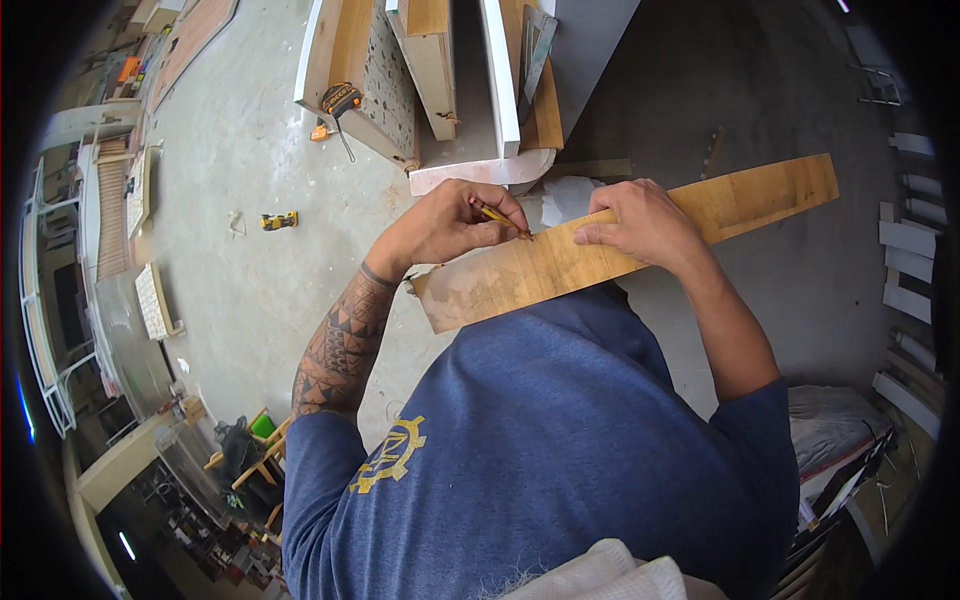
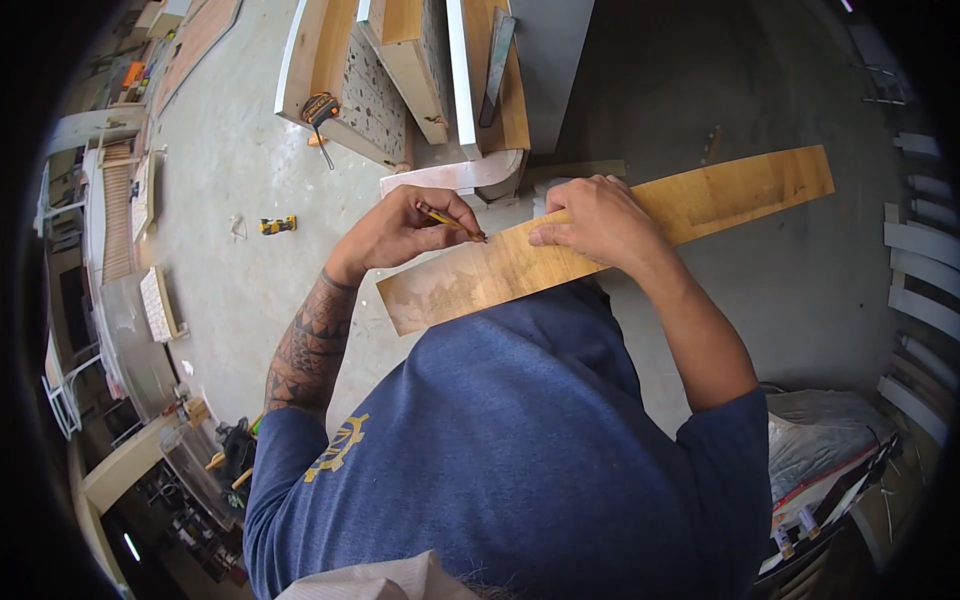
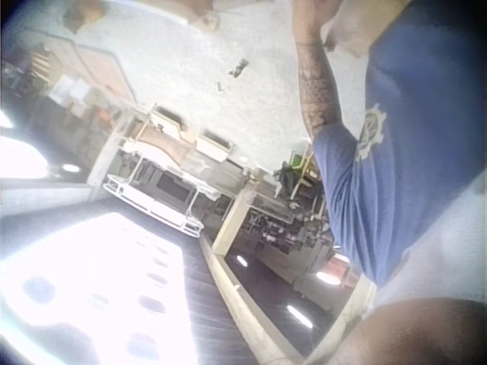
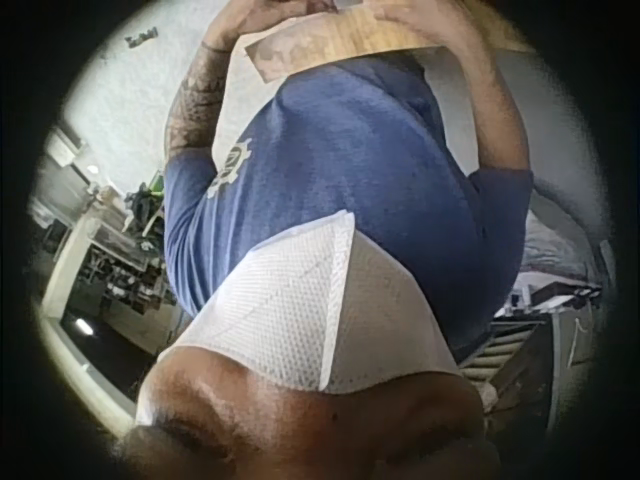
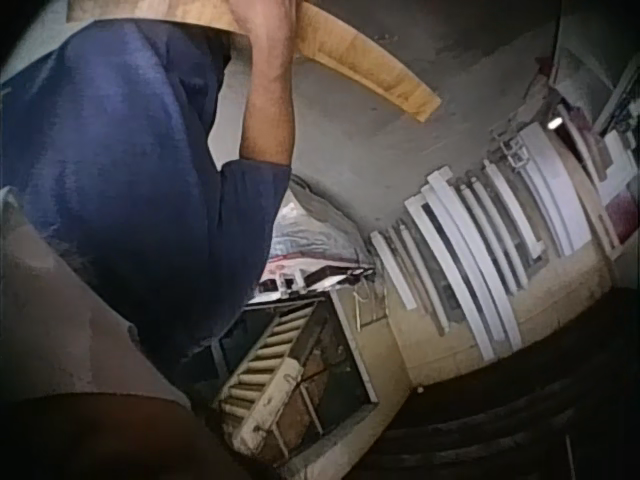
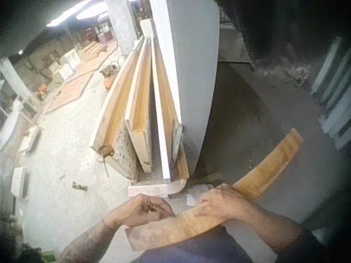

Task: The person cuts a wooden board using a handheld rotary cutter, marks another wooden board using a speed square and pencil, cuts along the marked line with the rotary cutter, and measures the board with a tape measure.

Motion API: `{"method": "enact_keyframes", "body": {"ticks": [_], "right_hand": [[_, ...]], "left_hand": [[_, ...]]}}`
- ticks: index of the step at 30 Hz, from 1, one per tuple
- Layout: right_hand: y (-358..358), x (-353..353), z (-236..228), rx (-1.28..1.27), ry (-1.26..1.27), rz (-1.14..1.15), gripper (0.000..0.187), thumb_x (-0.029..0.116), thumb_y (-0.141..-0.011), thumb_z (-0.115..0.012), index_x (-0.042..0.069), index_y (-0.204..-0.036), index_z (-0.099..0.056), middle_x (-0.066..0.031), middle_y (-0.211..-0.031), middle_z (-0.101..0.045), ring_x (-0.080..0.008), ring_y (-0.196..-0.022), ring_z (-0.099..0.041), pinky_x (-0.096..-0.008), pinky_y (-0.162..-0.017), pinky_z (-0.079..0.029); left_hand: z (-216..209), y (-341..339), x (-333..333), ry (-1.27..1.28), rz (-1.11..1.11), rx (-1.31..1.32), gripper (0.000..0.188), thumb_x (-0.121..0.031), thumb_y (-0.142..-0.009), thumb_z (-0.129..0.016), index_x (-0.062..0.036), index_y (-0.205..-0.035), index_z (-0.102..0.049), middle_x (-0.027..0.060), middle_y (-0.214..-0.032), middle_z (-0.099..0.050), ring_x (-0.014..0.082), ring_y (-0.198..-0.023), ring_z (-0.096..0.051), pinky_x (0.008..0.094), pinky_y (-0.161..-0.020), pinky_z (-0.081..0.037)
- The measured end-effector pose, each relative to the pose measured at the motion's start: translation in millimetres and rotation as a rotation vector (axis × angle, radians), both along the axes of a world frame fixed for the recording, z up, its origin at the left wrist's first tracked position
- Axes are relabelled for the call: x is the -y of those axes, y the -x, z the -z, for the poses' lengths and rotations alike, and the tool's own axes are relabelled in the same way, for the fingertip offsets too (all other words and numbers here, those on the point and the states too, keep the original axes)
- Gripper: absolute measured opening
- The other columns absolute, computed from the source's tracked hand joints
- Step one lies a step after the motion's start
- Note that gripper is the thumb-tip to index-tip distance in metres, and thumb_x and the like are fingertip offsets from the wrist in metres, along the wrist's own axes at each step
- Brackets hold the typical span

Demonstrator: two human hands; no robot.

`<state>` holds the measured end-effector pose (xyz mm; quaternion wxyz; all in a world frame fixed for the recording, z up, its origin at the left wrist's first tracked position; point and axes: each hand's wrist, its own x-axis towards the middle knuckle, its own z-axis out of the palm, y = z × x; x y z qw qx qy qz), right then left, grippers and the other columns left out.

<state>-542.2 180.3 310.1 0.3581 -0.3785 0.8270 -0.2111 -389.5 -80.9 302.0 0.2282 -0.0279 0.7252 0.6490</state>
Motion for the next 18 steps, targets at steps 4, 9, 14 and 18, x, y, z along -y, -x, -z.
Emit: {"method": "enact_keyframes", "body": {"ticks": [4, 9, 14, 18], "right_hand": [[-20.0, -2.1, -6.0, -0.057, 0.017, 0.028, 0.046, 0.041, -0.084, -0.090, -0.001, -0.097, -0.078, -0.0236, -0.088, -0.076, -0.0391, -0.091, -0.076, -0.0474, -0.086, -0.056], [-39.0, 0.5, -13.4, -0.127, 0.031, 0.034, 0.045, 0.041, -0.083, -0.090, -0.001, -0.096, -0.078, -0.0237, -0.087, -0.076, -0.0390, -0.089, -0.075, -0.0473, -0.083, -0.056], [-52.1, 4.0, -21.5, -0.144, 0.024, 0.050, 0.044, 0.039, -0.083, -0.091, -0.001, -0.095, -0.078, -0.0233, -0.083, -0.075, -0.0386, -0.083, -0.075, -0.0468, -0.080, -0.056], [-60.2, 7.9, -25.3, -0.166, 0.023, 0.061, 0.044, 0.038, -0.082, -0.091, -0.001, -0.094, -0.077, -0.0231, -0.082, -0.075, -0.0389, -0.083, -0.075, -0.0470, -0.080, -0.056]], "left_hand": [[3.0, -8.9, 4.2, -0.057, 0.020, -0.047, 0.017, -0.004, -0.100, -0.069, 0.0004, -0.113, -0.079, 0.0068, -0.109, -0.080, 0.0128, -0.101, -0.074, 0.0289, -0.097, -0.058], [3.2, -17.2, 10.3, -0.037, 0.069, -0.092, 0.018, -0.006, -0.100, -0.071, 0.0000, -0.114, -0.080, 0.0062, -0.108, -0.081, 0.0114, -0.099, -0.074, 0.0286, -0.095, -0.059], [6.5, -25.1, 12.9, -0.049, 0.074, -0.138, 0.015, -0.007, -0.098, -0.074, 0.0004, -0.109, -0.081, 0.0055, -0.101, -0.082, 0.0110, -0.094, -0.074, 0.0277, -0.090, -0.058], [6.5, -30.4, 16.1, -0.030, 0.084, -0.182, 0.015, -0.007, -0.097, -0.074, -0.0005, -0.109, -0.081, 0.0044, -0.097, -0.082, 0.0091, -0.088, -0.071, 0.0268, -0.085, -0.056]]}}
